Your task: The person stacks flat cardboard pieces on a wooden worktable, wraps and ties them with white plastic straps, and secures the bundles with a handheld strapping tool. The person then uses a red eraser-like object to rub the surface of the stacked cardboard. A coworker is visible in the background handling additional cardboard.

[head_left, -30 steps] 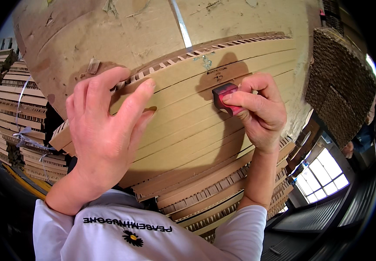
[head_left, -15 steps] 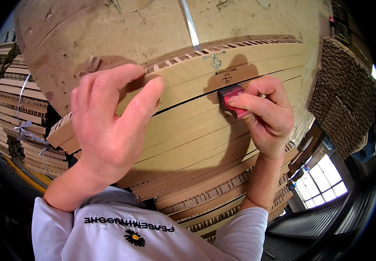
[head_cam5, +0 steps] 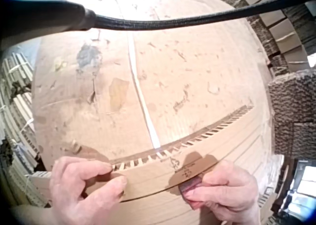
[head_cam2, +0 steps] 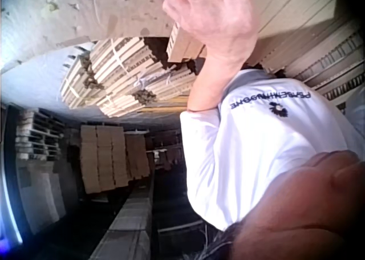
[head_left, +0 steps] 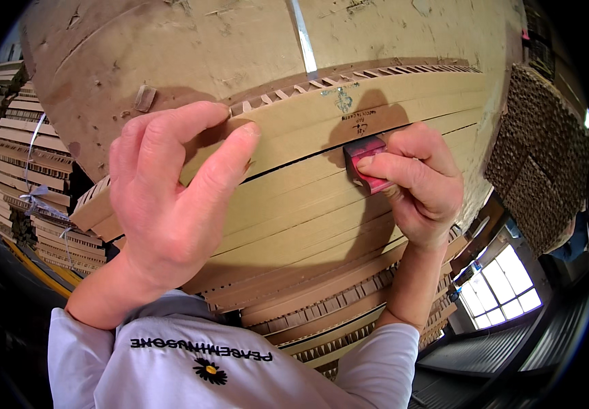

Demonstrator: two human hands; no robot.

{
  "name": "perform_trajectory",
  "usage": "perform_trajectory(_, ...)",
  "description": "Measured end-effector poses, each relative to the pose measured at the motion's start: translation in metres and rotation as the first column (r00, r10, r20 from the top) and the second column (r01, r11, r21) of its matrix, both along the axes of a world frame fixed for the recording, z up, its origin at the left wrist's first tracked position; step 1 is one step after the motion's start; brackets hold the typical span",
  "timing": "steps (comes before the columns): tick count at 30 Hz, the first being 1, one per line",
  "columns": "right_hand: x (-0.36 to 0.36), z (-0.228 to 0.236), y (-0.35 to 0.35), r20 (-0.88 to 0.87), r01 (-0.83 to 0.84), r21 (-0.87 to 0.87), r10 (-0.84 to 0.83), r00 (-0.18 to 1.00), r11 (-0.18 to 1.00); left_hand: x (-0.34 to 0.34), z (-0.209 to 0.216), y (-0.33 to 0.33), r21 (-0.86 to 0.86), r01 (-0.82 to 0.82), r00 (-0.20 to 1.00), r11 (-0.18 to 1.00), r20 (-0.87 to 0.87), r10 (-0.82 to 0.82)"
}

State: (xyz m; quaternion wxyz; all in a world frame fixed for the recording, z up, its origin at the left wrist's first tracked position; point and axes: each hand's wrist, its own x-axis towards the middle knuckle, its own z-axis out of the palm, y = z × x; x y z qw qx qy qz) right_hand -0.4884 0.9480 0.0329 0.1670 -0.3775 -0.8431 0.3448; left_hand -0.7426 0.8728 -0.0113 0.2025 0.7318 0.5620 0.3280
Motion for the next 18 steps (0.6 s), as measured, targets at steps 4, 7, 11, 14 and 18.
perform_trajectory(4,-0.005,-0.001,-0.004,0.001,0.022,0.039,-0.022,1.000,0.999,-0.001,0.000,0.000,-0.007,0.002,1.000,1.000,0.013,-0.002)
perform_trajectory(7,-0.007,-0.001,-0.001,0.008,0.019,0.030,-0.019,1.000,0.999,-0.004,0.001,0.001,-0.016,-0.002,1.000,1.000,0.007,0.002)
perform_trajectory(11,-0.009,0.000,0.001,0.017,0.015,-0.001,-0.015,1.000,1.000,-0.004,0.003,0.001,-0.011,-0.014,1.000,1.000,0.014,0.014)
perform_trajectory(14,-0.007,0.002,-0.001,0.013,0.021,-0.023,-0.021,1.000,1.000,-0.003,0.003,0.000,0.009,-0.006,1.000,1.000,0.003,0.006)
perform_trajectory(18,-0.008,0.004,-0.006,-0.076,0.133,-0.169,-0.147,0.986,0.977,-0.006,0.015,-0.001,-0.090,0.046,0.998,0.995,-0.045,-0.050)
